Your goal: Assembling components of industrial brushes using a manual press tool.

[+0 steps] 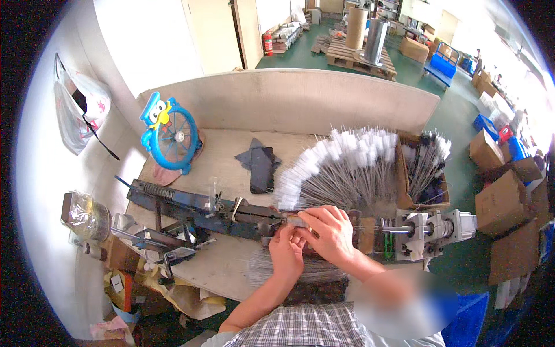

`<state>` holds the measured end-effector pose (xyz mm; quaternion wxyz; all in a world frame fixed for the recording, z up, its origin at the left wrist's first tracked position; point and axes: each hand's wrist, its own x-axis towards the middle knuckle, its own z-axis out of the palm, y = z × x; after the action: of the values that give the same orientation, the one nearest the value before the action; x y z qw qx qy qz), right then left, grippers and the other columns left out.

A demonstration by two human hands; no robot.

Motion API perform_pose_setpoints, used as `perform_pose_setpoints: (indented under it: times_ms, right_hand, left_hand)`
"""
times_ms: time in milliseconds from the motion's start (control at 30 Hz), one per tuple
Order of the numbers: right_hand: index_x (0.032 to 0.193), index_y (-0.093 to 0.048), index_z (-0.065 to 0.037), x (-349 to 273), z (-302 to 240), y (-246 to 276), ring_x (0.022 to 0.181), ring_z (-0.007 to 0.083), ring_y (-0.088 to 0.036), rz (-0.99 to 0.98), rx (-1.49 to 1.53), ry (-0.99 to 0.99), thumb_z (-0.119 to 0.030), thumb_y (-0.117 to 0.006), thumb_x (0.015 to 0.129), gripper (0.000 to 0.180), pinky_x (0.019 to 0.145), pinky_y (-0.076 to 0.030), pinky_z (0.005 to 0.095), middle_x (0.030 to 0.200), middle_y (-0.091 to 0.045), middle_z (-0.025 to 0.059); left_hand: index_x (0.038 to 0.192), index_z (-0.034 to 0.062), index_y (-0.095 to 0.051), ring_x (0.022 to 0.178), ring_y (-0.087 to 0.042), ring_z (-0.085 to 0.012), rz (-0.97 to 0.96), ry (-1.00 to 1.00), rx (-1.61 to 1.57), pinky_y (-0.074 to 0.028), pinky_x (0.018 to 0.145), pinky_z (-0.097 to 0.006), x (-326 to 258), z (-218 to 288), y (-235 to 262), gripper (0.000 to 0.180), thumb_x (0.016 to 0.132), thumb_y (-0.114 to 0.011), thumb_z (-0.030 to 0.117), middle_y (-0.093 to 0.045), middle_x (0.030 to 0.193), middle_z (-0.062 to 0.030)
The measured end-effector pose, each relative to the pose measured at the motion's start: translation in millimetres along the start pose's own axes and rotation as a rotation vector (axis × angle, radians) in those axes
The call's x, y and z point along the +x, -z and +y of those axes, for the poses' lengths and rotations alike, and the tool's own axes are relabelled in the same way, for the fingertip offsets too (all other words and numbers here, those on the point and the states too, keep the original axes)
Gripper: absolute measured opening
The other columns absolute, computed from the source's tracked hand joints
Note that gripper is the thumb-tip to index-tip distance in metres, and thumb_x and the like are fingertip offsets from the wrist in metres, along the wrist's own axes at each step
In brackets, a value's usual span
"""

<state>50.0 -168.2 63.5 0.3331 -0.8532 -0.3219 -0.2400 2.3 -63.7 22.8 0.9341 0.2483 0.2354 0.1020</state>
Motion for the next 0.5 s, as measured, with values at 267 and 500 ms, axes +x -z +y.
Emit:
perform_pose_setpoints:
  times_ms: [267, 500]
  right_hand:
    - [0.089, -0.070, -0.015, -1.7, 6.0, 4.5, 0.086, 0.0210, -0.057, -0.051, 0.019, 0.033, -0.019, -0.071, 0.064, 0.025, 0.075, -0.044, 0.0344, 0.093, -0.063, 0.0012]
    - [0.089, -0.070, -0.014, -3.4, 7.9, 5.6, 0.087, 0.0211, -0.058, -0.074, 0.043, 0.027, -0.019, -0.071, 0.065, 0.025, 0.075, -0.044, 0.0343, 0.093, -0.063, 0.0010]
  left_hand:
    - [0.091, 0.0048, -0.054, 0.083, -0.059, -0.0121, -0.057, -0.056, 0.101, -0.046, 0.075, -0.027, 3.7, -3.6, 2.5, 0.006, 0.086, -0.054, 0.008, -0.060, 0.092, -0.0040]
    - [0.090, 0.0047, -0.054, 0.080, -0.059, -0.0134, -0.043, -0.052, 0.056, -0.046, 0.073, -0.027, 4.9, -5.7, 8.0, 0.005, 0.087, -0.052, 0.009, -0.061, 0.090, -0.0044]
